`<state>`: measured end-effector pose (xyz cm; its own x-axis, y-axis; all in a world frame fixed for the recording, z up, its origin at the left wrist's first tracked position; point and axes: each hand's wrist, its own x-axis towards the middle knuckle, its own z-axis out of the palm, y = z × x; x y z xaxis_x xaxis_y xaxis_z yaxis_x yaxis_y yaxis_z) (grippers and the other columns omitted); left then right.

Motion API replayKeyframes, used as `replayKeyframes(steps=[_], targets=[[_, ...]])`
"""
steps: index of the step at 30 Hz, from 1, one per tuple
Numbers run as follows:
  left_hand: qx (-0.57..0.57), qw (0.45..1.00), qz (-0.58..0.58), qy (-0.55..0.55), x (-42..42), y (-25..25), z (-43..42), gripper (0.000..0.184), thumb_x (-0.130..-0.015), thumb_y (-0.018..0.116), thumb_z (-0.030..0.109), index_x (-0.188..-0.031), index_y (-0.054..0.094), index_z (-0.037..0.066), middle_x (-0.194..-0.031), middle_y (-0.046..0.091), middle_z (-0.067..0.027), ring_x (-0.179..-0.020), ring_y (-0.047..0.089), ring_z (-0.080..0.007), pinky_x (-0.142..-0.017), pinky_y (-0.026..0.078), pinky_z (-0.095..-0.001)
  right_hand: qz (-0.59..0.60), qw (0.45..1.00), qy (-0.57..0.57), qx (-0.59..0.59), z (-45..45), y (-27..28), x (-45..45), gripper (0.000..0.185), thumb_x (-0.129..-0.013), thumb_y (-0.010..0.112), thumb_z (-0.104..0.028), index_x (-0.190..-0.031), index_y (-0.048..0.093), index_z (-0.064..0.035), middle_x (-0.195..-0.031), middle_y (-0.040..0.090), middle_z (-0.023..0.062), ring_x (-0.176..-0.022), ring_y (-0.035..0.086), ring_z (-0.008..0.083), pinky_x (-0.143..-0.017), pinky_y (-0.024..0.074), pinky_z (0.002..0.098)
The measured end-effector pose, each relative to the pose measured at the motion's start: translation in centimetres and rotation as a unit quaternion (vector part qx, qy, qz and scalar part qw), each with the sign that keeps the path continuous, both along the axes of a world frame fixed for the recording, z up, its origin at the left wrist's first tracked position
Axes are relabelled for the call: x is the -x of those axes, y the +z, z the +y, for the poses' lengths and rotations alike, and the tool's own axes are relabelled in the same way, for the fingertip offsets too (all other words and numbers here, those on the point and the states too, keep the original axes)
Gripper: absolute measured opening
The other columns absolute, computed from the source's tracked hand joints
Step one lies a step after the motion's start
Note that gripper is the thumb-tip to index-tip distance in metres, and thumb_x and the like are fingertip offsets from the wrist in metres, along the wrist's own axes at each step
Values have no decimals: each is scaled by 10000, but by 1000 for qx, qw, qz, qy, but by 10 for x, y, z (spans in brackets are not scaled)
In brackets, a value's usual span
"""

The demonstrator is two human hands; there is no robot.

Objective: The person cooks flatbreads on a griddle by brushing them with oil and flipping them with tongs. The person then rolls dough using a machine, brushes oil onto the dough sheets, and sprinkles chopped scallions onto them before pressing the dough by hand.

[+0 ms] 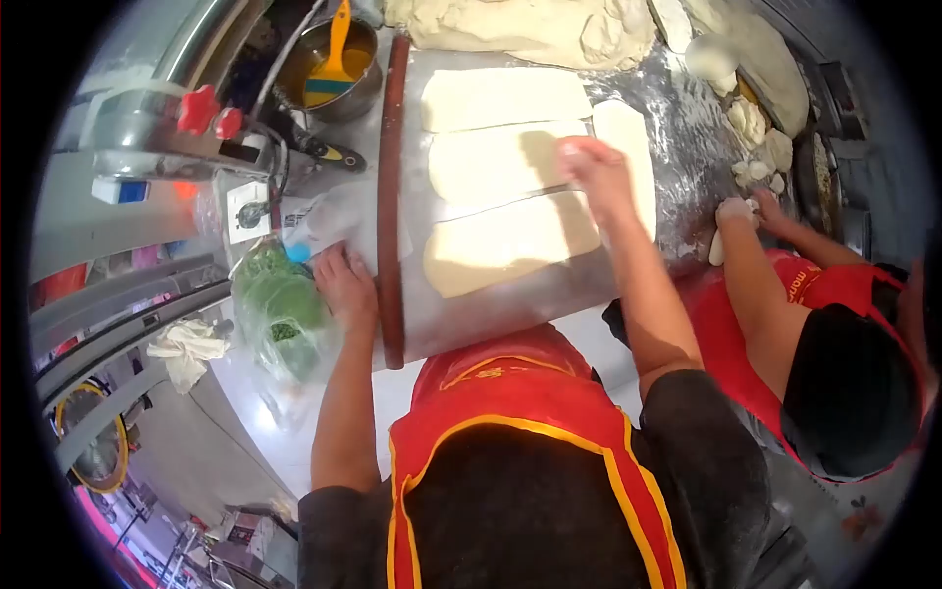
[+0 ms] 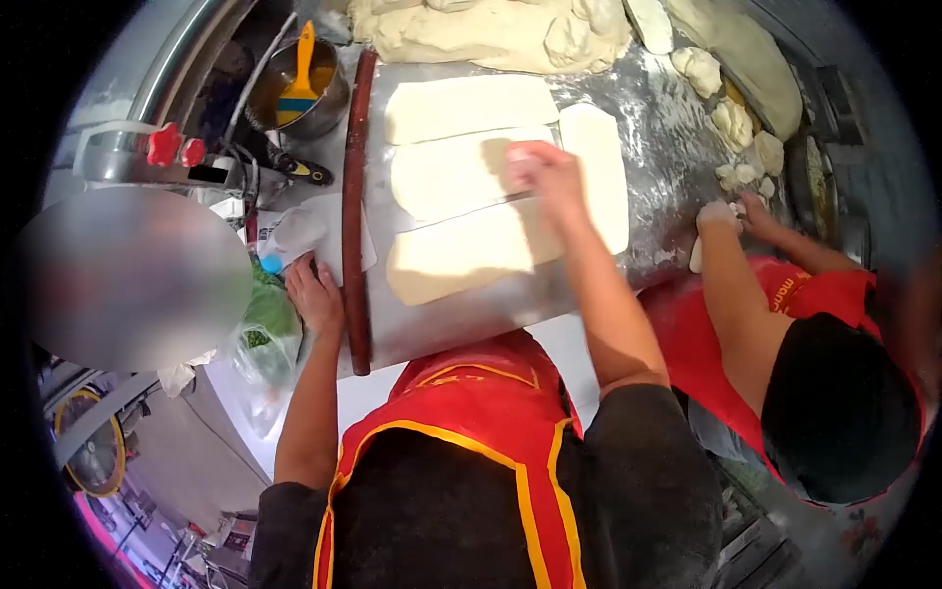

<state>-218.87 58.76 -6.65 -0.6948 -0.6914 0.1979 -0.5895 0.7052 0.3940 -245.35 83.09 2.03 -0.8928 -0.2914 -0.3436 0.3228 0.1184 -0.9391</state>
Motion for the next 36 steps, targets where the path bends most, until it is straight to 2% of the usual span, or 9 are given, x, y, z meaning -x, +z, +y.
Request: replayKeyframes(steps=[1, 3, 8, 12, 20, 24, 29, 32, 36], targets=[[3, 1000, 1, 1, 0, 0, -1, 311, -834, 537, 137, -1122, 510, 23, -1140, 519, -155, -1099, 434, -344, -945, 336, -440, 38, 998, -32, 30, 30, -9, 19, 125, -787, 604, -45, -890, 653, 5, -726, 612, 13, -619, 525, 74, -586, 430, 205], [6, 1000, 0, -2, 1, -2, 0, 309, -838, 534, 135, -1123, 508, 18, -1134, 521, -164, -1093, 438, -349, -945, 337, -438, 166, 975, -102, -108, 71, -6, 55, 99, -784, 610, -49, -804, 640, 43, -653, 601, 30, -540, 511, 74, -510, 412, 206], [20, 1000, 13, -2, 2, -5, 1, 300, -849, 528, 148, -1119, 509, 17, -1129, 522, -171, -1081, 444, -353, -941, 336, -440, 220, 912, -21, -346, 109, -5, 48, 148, -794, 606, -90, -825, 656, 46, -629, 613, 64, -538, 547, 85, -508, 437, 228], [23, 1000, 10, -10, 0, -7, -1, 297, -851, 528, 153, -1116, 511, 18, -1129, 521, -174, -1073, 444, -355, -941, 332, -438, 144, 940, -38, -307, 149, -12, 29, 187, -796, 604, -123, -869, 661, 40, -628, 630, 80, -549, 592, 119, -551, 482, 271], [11, 1000, 16, -11, -1, -8, -2, 313, -832, 550, 126, -1121, 508, 15, -1100, 523, -176, -1056, 442, -364, -933, 334, -437, 312, 883, -77, -342, 136, -49, 111, 157, -800, 609, -114, -858, 661, 22, -639, 630, 101, -543, 595, 142, -532, 462, 275], [15, 1000, 24, -15, 3, -4, -1, 326, -821, 560, 117, -1125, 502, 13, -1092, 521, -176, -1060, 440, -364, -935, 336, -436, 101, 973, -57, -201, 131, -43, 97, 132, -839, 583, -52, -898, 638, 52, -676, 614, 75, -569, 575, 120, -524, 477, 239], [28, 999, 28, -19, 0, -11, -4, 329, -811, 567, 118, -1114, 498, 12, -1084, 517, -176, -1055, 440, -366, -929, 341, -446, 112, 992, -9, -56, 30, -41, 97, 131, -831, 555, -9, -903, 641, 58, -716, 627, 72, -590, 580, 119, -565, 503, 241], [23, 999, 25, -17, 1, -7, -4, 324, -811, 568, 124, -1108, 502, 13, -1065, 526, -170, -1036, 456, -362, -924, 344, -449, 125, 988, 63, -69, -49, -40, 98, 131, -817, 584, -8, -907, 632, 75, -797, 638, 104, -662, 614, 138, -612, 534, 239], [35, 999, 24, -11, 1, -10, -5, 299, -820, 562, 134, -1091, 512, 17, -1056, 532, -165, -1026, 463, -364, -914, 347, -446, 170, 979, 31, -110, -89, -37, 100, 80, -777, 630, -35, -793, 641, 43, -660, 630, 76, -538, 592, 119, -546, 499, 227]])
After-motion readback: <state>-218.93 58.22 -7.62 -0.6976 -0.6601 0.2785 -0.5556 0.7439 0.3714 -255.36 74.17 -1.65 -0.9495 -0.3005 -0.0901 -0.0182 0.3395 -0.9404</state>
